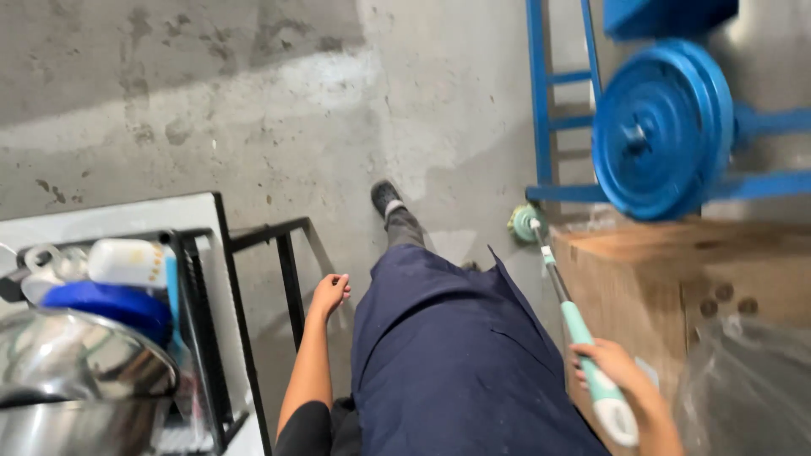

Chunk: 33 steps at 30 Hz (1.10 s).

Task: Mop the floor of a bakery kitchen, going around tables and equipment and then rinsing the mop in a bucket.

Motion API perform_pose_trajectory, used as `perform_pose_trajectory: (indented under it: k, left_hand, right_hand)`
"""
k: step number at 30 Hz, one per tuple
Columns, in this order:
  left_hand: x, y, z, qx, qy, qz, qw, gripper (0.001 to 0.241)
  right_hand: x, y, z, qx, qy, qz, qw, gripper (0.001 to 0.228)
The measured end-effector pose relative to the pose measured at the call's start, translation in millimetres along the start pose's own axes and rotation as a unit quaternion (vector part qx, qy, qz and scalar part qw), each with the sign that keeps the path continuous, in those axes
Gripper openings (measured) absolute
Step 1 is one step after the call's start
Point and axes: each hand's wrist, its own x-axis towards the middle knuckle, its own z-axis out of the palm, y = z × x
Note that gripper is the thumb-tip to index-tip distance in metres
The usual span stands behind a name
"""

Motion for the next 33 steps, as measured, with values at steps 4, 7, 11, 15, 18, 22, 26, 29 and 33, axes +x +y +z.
perform_pose_trajectory:
  k: [4, 7, 11, 15, 18, 22, 26, 29, 33]
  left_hand:
    - [38.6, 49.6, -32.0, -0.142, -0.023, 0.024, 0.989, 0.043]
    - [58.2, 114.9, -49.9, -0.21, -0.04, 0.062, 0.975, 0.041]
    - [74.7, 226.3, -72.9, -0.22, -0.117, 0.185, 0.951, 0.039]
    - [32.8, 372.4, -74.2, -0.118, -0.263, 0.198, 0.937, 0.046]
    - [11.5, 456.6, -37.5, -0.056, -0.416, 0.16, 0.893, 0.063]
    - [33.5, 561.6, 9.6, -0.181, -0.523, -0.021, 0.833, 0.081]
    - [103.4, 660.1, 39.5, -0.373, -0.444, -0.033, 0.814, 0.059]
    - [220.5, 681.0, 74.8, -0.401, -0.432, -0.042, 0.806, 0.058]
    - [292.5, 730.2, 54.5, -0.355, -0.325, -0.058, 0.875, 0.055]
  right_hand:
    - [-45.5, -116.4, 28.2, -0.018, 0.0, 0.024, 1.0, 0.019]
    - [-40.0, -184.4, 54.5, -0.011, -0.027, 0.037, 0.999, 0.024]
    - [-52.8, -287.2, 141.9, -0.023, -0.054, -0.012, 0.998, 0.027]
    - [-46.9, -390.4, 216.6, -0.052, -0.051, -0.084, 0.994, 0.026]
    - [-20.8, -462.6, 256.2, -0.038, -0.044, -0.155, 0.986, 0.025]
    - [51.5, -576.8, 298.3, -0.033, 0.004, -0.258, 0.966, 0.027]
    - [161.4, -675.1, 331.8, 0.007, 0.001, -0.323, 0.946, 0.03]
    - [221.7, -734.7, 351.2, -0.173, 0.092, -0.381, 0.903, 0.028]
    - [264.5, -815.3, 380.2, -0.334, 0.134, -0.427, 0.829, 0.033]
